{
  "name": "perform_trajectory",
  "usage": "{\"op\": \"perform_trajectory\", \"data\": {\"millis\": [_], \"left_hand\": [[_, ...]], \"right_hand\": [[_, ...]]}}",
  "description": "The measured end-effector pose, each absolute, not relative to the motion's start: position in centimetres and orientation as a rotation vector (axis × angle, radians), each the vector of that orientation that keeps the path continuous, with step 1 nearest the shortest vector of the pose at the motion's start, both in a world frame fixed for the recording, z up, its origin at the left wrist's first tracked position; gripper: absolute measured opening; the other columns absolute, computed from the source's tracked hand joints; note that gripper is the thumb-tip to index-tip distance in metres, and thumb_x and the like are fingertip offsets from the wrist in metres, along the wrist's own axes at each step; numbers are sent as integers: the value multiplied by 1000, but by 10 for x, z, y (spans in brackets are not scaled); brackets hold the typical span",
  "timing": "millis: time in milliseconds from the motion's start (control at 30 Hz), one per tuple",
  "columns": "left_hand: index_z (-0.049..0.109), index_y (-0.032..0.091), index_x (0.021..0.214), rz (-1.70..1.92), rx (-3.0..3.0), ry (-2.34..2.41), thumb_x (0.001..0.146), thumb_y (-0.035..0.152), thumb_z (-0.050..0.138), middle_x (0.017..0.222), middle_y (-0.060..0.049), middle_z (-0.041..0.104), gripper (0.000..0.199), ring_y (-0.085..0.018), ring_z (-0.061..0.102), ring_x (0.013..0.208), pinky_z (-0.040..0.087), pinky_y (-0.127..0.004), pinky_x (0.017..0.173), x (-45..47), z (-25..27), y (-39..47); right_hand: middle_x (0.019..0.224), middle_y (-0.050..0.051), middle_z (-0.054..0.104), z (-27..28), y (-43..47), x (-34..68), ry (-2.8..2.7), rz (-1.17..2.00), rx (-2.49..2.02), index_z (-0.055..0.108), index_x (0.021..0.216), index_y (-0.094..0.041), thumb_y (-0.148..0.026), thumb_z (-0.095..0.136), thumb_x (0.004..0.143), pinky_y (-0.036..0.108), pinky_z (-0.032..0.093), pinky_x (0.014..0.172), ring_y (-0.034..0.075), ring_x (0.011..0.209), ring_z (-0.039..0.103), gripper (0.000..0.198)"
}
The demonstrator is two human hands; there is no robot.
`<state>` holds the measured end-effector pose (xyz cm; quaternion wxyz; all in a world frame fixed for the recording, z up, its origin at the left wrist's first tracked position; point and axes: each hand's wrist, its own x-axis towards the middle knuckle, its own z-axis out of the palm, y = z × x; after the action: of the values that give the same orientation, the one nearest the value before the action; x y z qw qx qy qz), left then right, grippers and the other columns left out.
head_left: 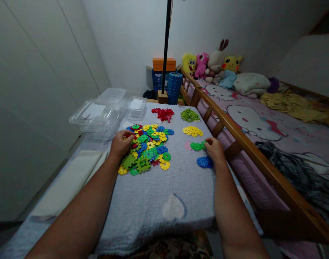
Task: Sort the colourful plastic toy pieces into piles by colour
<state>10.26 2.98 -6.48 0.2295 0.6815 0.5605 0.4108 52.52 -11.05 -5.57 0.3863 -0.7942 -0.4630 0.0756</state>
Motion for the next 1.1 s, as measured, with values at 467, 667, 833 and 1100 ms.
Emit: {"op": "perform_trajectory", "data": {"millis": [467,667,833,1100], "left_hand": [[72,21,84,1176,1868,1518,74,40,58,98,-7,70,25,-27,63,101,47,-41,100,103,-67,30],[71,21,82,1201,1859,1500,75,38,58,94,-6,69,22,-26,62,98,47,-41,99,102,-68,30],[70,22,81,1204,1856,1500,75,36,58,94,-5,69,20,-24,62,97,47,-39,100,103,-67,29],[70,21,82,1210,1834,1484,75,38,58,96,-6,67,21,-24,62,97,48,-39,97,104,-66,29]], "right_hand": [[103,13,73,-43,-106,483,-1478,-87,-1809,73,98,-17,-26,58,84,46,47,96,28,96,64,23],[116,11,70,-39,-111,388,-2012,106,-1439,74,109,-21,-30,66,90,46,42,101,29,112,57,22],[139,15,59,-37,-117,337,-2282,203,-1357,62,138,-22,-41,78,83,50,38,106,34,127,46,60],[142,15,55,-39,-109,311,-2398,252,-1313,62,136,-21,-40,84,77,53,34,111,34,130,44,66]]}}
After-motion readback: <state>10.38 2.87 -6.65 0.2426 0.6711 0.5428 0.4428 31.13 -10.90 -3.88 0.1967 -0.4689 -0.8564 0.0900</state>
